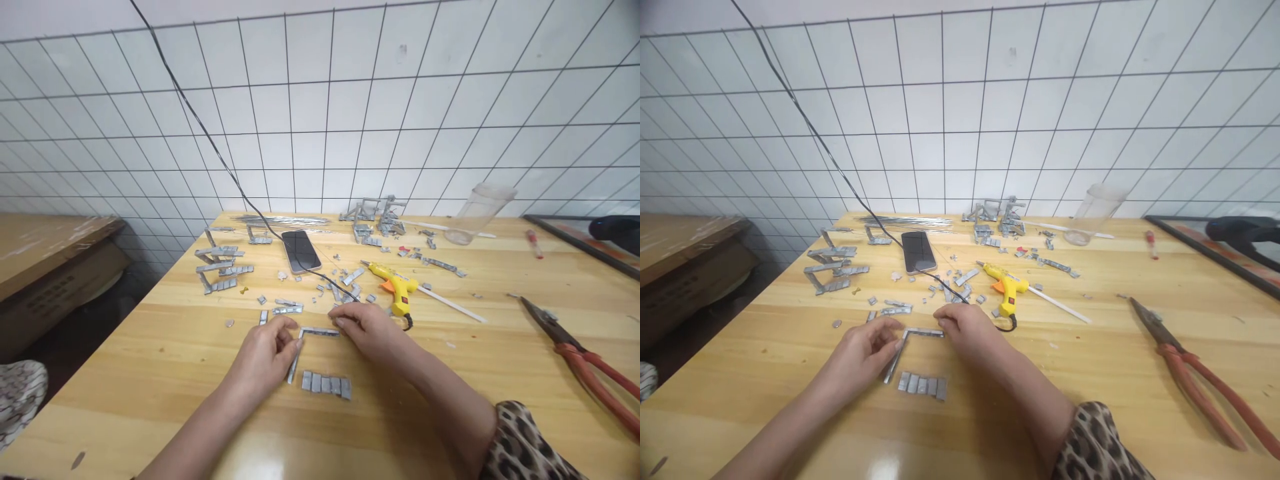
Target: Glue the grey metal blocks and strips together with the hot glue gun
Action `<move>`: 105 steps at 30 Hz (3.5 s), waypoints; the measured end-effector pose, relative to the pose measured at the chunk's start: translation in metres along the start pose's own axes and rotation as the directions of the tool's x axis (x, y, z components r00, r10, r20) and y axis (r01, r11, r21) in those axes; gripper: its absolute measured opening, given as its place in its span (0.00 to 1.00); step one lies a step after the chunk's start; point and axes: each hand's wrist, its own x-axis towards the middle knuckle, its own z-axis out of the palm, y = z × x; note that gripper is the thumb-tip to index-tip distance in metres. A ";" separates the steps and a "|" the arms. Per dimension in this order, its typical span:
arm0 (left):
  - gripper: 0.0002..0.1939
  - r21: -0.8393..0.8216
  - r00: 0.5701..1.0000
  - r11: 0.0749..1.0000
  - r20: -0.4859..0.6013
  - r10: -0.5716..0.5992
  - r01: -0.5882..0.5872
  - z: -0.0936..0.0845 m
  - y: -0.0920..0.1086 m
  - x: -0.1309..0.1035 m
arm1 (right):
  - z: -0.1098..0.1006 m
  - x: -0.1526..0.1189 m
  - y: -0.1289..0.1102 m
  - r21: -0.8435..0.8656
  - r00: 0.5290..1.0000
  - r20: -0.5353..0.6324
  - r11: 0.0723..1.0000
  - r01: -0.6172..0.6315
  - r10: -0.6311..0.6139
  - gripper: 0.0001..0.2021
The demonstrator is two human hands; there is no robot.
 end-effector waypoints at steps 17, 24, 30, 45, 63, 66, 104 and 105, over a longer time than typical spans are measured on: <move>0.09 0.030 0.998 0.998 0.043 -0.055 0.054 0.002 0.004 0.003 | 0.012 0.002 0.000 -0.011 0.996 0.023 0.996 0.083 -0.083 0.12; 0.14 0.002 0.999 0.999 0.021 -0.032 0.032 0.004 -0.001 0.004 | 0.013 0.002 0.000 -0.022 0.997 0.031 0.997 0.069 -0.068 0.13; 0.16 -0.038 0.998 0.999 0.050 -0.025 0.027 0.005 -0.003 0.007 | 0.013 0.003 0.000 -0.028 0.996 0.034 0.997 0.078 -0.077 0.13; 0.13 -0.018 0.990 1.000 0.138 0.006 -0.004 -0.013 0.000 0.012 | 0.006 -0.001 -0.001 -0.013 0.999 0.006 0.999 0.046 -0.046 0.14; 0.08 -0.078 0.983 0.992 0.145 0.110 -0.100 -0.019 0.001 0.037 | -0.003 -0.004 0.005 0.023 0.999 -0.017 0.999 -0.034 0.035 0.11; 0.07 -0.106 0.980 0.987 0.145 0.133 -0.118 -0.016 -0.003 0.036 | -0.003 -0.005 0.007 0.019 0.999 -0.017 0.999 -0.042 0.042 0.11; 0.11 -0.018 0.988 0.990 0.058 0.142 -0.141 -0.012 -0.015 0.037 | -0.003 -0.027 0.001 -0.103 0.995 0.030 0.991 -0.087 0.090 0.11; 0.11 -0.031 0.990 0.990 0.042 0.136 -0.135 -0.012 -0.014 0.036 | -0.003 -0.027 0.001 -0.113 0.995 0.033 0.990 -0.089 0.093 0.11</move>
